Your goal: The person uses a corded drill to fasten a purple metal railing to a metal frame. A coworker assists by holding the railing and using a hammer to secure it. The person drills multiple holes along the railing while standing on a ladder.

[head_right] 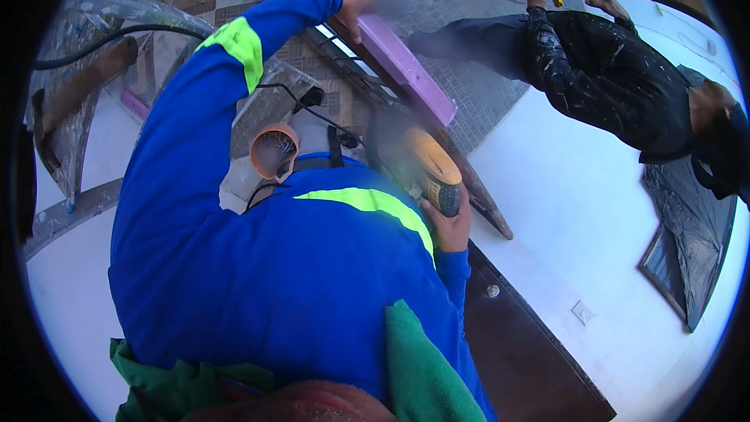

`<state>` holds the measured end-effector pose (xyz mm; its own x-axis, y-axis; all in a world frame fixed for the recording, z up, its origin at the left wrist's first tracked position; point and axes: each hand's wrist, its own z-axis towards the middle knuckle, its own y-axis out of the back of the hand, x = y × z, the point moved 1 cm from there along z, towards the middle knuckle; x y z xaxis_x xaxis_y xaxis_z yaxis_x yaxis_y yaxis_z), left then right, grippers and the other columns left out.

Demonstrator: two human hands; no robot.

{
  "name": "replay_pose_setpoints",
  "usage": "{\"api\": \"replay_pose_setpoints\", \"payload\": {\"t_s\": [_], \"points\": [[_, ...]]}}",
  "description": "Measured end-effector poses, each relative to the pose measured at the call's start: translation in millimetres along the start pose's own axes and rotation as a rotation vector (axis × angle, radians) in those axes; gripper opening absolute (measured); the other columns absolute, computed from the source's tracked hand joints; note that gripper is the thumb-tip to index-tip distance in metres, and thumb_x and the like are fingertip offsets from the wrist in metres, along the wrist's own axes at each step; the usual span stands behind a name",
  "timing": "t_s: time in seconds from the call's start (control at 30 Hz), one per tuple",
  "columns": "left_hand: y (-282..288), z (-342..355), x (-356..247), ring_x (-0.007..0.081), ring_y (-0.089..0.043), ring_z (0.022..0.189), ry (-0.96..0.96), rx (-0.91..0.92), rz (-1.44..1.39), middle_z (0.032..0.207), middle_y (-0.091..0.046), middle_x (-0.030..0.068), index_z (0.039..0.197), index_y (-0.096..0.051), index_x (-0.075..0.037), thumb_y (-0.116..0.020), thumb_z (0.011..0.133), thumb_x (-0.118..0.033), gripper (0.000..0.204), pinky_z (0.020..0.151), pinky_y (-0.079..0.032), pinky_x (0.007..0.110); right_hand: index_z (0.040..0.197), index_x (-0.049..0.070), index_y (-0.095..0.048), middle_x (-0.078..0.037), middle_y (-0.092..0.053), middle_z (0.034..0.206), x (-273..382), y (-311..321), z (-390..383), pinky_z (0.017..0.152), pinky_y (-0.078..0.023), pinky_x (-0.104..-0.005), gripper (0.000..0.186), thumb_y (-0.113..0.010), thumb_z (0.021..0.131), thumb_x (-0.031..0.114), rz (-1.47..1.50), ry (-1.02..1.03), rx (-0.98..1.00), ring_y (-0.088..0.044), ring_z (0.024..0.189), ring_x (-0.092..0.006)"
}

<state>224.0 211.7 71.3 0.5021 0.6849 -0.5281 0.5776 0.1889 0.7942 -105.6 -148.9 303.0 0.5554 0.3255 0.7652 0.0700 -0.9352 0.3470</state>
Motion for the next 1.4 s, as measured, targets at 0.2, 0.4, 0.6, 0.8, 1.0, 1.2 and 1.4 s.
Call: {"api": "replay_pose_setpoints", "payload": {"t_s": [0.2, 0.4, 0.6, 0.8, 1.0, 1.2, 1.4], "points": [[-34, -16, -25, 0.0296, -0.053, 0.129, 0.013, -0.238, 0.245, 0.131, -0.060, 0.0097, 0.139, -0.057, -0.017, -0.093, 0.060, -0.050, 0.093, 0.111, -0.036, 0.047, 0.145, -0.002, -0.046, -0.013, -0.064, 0.131, 12, -8, 27, 0.104, -0.050, -0.0338, 0.074, -0.081, 0.080, -0.003, -0.104, 0.113, -0.019, -0.063, 0.119, -0.0193], [-48, -7, -40, 0.0287, -0.052, 0.129, 0.003, -0.348, 0.278, 0.130, -0.060, 0.0086, 0.141, -0.053, -0.017, -0.095, 0.058, -0.045, 0.098, 0.113, -0.035, 0.047, 0.147, -0.002, -0.045, -0.014, -0.065, 0.130, 23, -4, 86, 0.104, -0.048, -0.0349, 0.077, -0.082, 0.079, 0.003, -0.287, 0.128, 0.009, -0.063, 0.119, -0.0207], [-44, 0, -46, 0.0297, -0.052, 0.130, 0.021, -0.351, 0.191, 0.131, -0.059, 0.0090, 0.141, -0.052, -0.016, -0.095, 0.057, -0.045, 0.098, 0.114, -0.034, 0.050, 0.146, -0.002, -0.045, -0.012, -0.065, 0.129, 43, 4, 112, 0.102, -0.049, -0.0330, 0.074, -0.081, 0.082, 0.005, -0.278, 0.205, 0.018, -0.063, 0.118, -0.0193], [-64, -15, -51, 0.0270, -0.053, 0.128, 0.020, -0.237, 0.173, 0.129, -0.060, 0.0072, 0.140, -0.052, -0.015, -0.096, 0.057, -0.040, 0.097, 0.116, -0.033, 0.050, 0.146, 0.000, -0.046, -0.012, -0.065, 0.126, 49, 10, 107, 0.101, -0.049, -0.0326, 0.074, -0.081, 0.082, 0.005, -0.235, -0.038, -0.007, -0.064, 0.116, -0.0193], [-85, 2, -60, 0.0274, -0.053, 0.129, -0.023, -0.352, 0.132, 0.129, -0.059, 0.0073, 0.140, -0.052, -0.015, -0.096, 0.058, -0.038, 0.096, 0.116, -0.033, 0.050, 0.146, 0.001, -0.046, -0.014, -0.066, 0.125, 27, 14, 112, 0.104, -0.047, -0.0350, 0.073, -0.080, 0.082, 0.006, -0.298, 0.092, 0.050, -0.063, 0.118, -0.0216], [-102, -6, -64, 0.0277, -0.052, 0.129, -0.023, -0.347, 0.149, 0.130, -0.058, 0.0074, 0.140, -0.051, -0.015, -0.096, 0.058, -0.038, 0.097, 0.118, -0.032, 0.050, 0.148, 0.003, -0.044, -0.006, -0.068, 0.115, 10, 20, 111, 0.067, -0.051, -0.0210, 0.077, -0.081, 0.081, -0.003, -0.506, 0.271, 0.064, -0.064, 0.087, -0.0087], [-102, -11, -68, 0.0261, -0.052, 0.130, -0.019, -0.321, 0.153, 0.131, -0.058, 0.0055, 0.142, -0.050, -0.016, -0.097, 0.058, -0.036, 0.098, 0.120, -0.032, 0.049, 0.146, 0.000, -0.044, -0.010, -0.065, 0.127, 5, 22, 102, 0.092, -0.053, -0.0289, 0.074, -0.080, 0.081, -0.005, -0.390, 0.130, 0.078, -0.065, 0.111, -0.0158]]}}
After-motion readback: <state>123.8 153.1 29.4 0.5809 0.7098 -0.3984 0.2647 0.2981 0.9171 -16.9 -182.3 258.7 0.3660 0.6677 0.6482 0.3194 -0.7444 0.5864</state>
